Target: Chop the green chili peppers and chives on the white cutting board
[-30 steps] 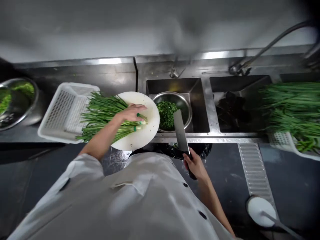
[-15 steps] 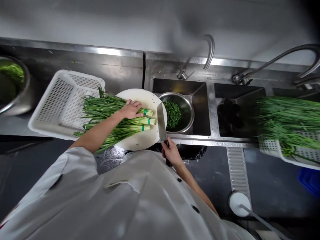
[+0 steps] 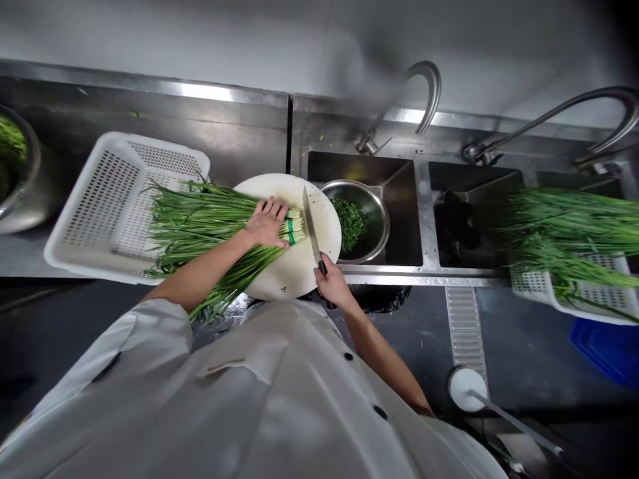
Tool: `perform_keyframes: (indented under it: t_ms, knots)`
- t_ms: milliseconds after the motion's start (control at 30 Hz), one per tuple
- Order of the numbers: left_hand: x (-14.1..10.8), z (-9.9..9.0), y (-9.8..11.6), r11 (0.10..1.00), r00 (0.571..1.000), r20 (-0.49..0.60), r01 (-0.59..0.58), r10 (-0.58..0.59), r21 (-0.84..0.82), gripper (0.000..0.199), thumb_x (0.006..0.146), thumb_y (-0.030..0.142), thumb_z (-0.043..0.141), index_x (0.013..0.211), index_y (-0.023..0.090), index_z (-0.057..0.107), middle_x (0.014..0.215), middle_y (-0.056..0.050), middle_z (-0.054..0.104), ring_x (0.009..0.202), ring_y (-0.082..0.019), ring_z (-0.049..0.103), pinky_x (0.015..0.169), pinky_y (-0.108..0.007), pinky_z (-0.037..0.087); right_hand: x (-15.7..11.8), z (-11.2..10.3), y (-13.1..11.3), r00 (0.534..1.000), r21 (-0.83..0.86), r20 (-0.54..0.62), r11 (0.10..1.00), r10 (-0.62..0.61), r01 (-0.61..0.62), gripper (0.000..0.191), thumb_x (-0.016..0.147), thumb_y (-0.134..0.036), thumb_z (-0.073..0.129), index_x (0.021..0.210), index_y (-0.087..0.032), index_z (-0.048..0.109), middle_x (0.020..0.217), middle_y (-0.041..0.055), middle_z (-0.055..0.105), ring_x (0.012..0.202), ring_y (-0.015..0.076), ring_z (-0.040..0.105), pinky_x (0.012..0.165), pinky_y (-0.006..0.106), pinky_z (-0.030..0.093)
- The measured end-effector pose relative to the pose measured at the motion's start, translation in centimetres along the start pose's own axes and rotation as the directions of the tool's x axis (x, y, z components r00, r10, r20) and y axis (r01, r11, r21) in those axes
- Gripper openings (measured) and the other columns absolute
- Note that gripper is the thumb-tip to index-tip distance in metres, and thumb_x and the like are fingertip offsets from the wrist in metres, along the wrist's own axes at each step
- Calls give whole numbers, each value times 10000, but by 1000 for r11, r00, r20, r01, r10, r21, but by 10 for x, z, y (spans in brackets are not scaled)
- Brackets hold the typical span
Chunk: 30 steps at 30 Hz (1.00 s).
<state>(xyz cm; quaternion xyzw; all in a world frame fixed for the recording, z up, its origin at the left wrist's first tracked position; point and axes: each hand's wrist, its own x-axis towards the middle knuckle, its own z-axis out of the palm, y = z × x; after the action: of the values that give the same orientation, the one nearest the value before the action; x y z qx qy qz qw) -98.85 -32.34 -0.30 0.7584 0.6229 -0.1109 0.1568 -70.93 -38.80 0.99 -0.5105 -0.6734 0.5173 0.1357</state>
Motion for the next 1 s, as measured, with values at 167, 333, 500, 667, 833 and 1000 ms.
perform_keyframes:
  t_ms: [167, 333, 500, 667, 833, 1000]
  knots:
    - [-5, 1, 15, 996, 997, -7, 83, -83, -31, 1263, 711, 754, 668, 1636, 35, 197, 1572, -287, 403, 1432, -453, 364, 1232, -567, 142, -5, 2, -9, 998, -192, 54, 981, 16, -5, 498, 963, -256, 471, 1455, -191, 506, 995, 69, 743, 884, 221, 695, 885, 345, 544]
    - [-19, 14, 41, 988, 988, -26, 150, -151, -41, 1387, 648, 801, 683, 1637, 4, 126, 1653, -313, 233, 1487, -498, 231, 1232, -585, 106, -5, 10, -31, 992, -511, 71, 858, 102, -52, 401, 1028, -195, 407, 1415, -106, 463, 1091, 160, 738, 1012, 255, 706, 919, 338, 498]
    - [-18, 20, 45, 979, 975, -96, 196, -201, -62, 1307, 671, 735, 702, 1612, -20, 200, 1569, -292, 380, 1427, -441, 339, 1234, -527, 148, -28, 8, -60, 981, -660, 64, 746, 181, -95, 309, 1088, -230, 326, 1362, -111, 408, 1042, 163, 741, 944, 264, 720, 815, 316, 472]
    - [-12, 16, 43, 969, 967, -68, 243, -246, -53, 1223, 701, 716, 708, 1594, 10, 262, 1512, -262, 452, 1381, -413, 383, 1199, -497, 202, -56, 0, -81, 975, -669, 118, 740, 190, -63, 254, 1089, -242, 310, 1305, -142, 400, 1040, 153, 739, 913, 259, 718, 760, 297, 443]
    - [-11, 15, 44, 978, 974, -92, 202, -207, -55, 1168, 671, 727, 756, 1509, 10, 370, 1420, -243, 502, 1294, -385, 407, 1142, -495, 246, -49, -4, -90, 958, -654, 153, 752, 243, -87, 213, 1086, -232, 336, 1254, -135, 426, 978, 150, 734, 907, 270, 708, 748, 303, 433]
    - [-12, 13, 49, 978, 973, -110, 197, -203, -62, 1116, 695, 663, 810, 1473, -15, 386, 1410, -219, 511, 1247, -326, 363, 1143, -513, 228, -25, -15, -103, 955, -627, 162, 773, 247, -94, 191, 1088, -225, 369, 1205, -112, 469, 940, 143, 713, 885, 236, 699, 729, 275, 431]
